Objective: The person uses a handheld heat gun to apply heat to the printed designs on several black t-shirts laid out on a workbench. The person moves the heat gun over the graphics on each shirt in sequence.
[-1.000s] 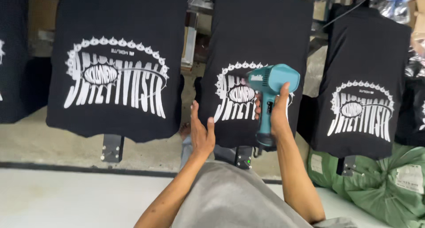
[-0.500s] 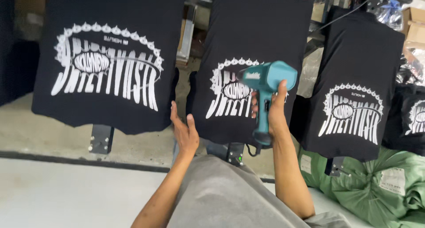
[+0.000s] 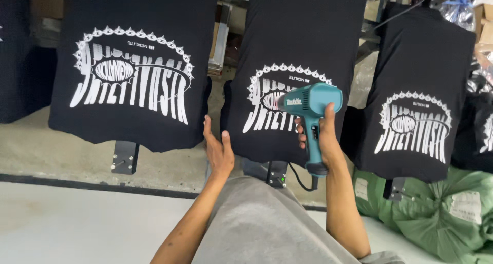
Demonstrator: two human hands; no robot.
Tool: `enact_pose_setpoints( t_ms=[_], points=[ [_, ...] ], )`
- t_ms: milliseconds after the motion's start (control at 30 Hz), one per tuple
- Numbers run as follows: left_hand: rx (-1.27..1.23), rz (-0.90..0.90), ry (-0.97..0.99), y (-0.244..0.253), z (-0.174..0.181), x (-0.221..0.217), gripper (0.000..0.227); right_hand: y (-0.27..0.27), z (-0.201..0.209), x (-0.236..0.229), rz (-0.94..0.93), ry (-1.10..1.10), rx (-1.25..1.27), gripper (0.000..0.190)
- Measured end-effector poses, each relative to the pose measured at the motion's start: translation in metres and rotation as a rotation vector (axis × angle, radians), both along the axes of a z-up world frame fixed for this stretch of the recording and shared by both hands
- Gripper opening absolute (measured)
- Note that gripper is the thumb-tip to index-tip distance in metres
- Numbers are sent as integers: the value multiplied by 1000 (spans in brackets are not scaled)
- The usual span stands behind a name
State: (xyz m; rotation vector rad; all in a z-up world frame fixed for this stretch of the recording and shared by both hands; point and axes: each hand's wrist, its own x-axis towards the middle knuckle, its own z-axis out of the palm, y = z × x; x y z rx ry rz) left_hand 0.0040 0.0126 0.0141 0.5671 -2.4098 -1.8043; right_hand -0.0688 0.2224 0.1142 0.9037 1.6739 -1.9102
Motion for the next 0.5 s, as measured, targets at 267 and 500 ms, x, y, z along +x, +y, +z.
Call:
enact_pose_setpoints(
  t_ms=[267,500],
  points=[
    [-97,-191,-143,-6,-8,26,61,5,-7,13,-68,-7,56,94],
    [-97,-156,-143,-10,-15,31,63,8,-10,1,-98,30,53,98]
  ],
)
